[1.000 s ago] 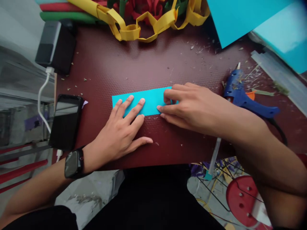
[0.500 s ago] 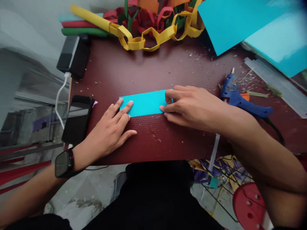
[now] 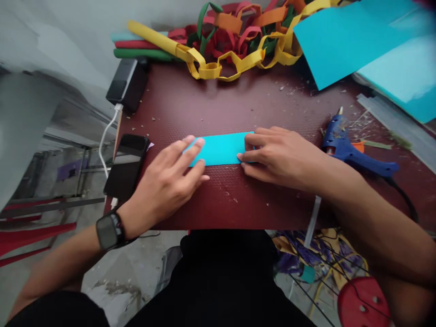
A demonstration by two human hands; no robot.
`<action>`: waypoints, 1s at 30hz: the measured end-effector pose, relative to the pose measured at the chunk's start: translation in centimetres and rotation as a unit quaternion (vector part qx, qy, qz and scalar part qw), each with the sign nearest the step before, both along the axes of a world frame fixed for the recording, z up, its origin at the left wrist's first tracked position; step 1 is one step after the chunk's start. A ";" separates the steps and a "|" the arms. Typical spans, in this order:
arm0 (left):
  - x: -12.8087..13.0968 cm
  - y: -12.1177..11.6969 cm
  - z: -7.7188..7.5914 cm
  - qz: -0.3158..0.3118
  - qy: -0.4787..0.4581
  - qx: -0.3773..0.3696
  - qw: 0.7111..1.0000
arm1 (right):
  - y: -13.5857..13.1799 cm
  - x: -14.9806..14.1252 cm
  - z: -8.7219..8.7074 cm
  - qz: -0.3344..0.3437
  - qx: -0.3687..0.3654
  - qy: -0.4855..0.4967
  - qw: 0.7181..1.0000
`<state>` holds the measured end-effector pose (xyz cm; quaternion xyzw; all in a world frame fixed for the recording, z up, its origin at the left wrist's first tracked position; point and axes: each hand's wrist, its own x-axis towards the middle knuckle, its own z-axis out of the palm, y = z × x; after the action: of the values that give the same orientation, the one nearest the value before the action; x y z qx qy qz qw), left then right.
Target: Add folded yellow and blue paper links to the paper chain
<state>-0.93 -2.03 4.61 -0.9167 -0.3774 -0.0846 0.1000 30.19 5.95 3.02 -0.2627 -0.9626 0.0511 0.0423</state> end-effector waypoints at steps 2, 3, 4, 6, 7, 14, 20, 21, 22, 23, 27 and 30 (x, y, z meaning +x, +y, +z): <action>1.3 1.1 -0.3 -0.045 0.044 -0.024 0.998 | 0.0 -0.1 -0.2 0.009 0.019 0.004 1.000; 1.8 1.5 -0.6 -0.056 0.061 -0.033 0.996 | 0.0 -0.3 -0.2 0.014 0.029 0.006 0.999; 2.1 1.8 -0.8 -0.057 0.076 -0.043 0.995 | -0.1 -0.5 -0.3 0.023 0.037 0.011 0.999; 2.2 2.0 -1.2 -0.053 0.086 -0.048 0.994 | -0.2 -1.0 -0.4 0.050 0.048 0.024 0.997; 2.2 2.0 -1.3 -0.051 0.085 -0.047 0.994 | -0.4 -1.3 -0.5 0.064 0.051 0.033 0.996; 1.3 2.2 -1.0 -0.074 0.030 -0.046 0.996 | -0.8 -1.9 -1.1 0.060 0.045 0.049 0.996; 0.0 3.5 -1.1 -0.097 -0.030 -0.079 0.992 | -0.5 0.1 -0.2 0.032 -0.007 0.040 0.999; -0.2 3.7 -1.1 -0.095 -0.043 -0.083 0.991 | -0.3 0.5 0.1 0.029 -0.023 0.035 0.999; -0.5 3.9 -1.2 -0.093 -0.053 -0.090 0.990 | -0.1 1.0 0.3 0.026 -0.037 0.031 0.998; -0.8 4.1 -1.3 -0.091 -0.059 -0.098 0.989 | 0.1 1.6 0.5 0.021 -0.049 0.028 0.998; -1.5 5.0 -1.8 -0.086 -0.067 -0.117 0.987 | 1.1 4.0 0.6 -0.017 -0.074 0.012 0.997; -1.8 5.5 -2.1 -0.082 -0.089 -0.122 0.985 | 1.8 4.9 0.7 -0.032 -0.093 0.000 0.995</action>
<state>-2.75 3.50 2.52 -0.9388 -0.3157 -0.1269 -0.0538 35.07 7.72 3.68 -0.2960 -0.9448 0.1392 0.0198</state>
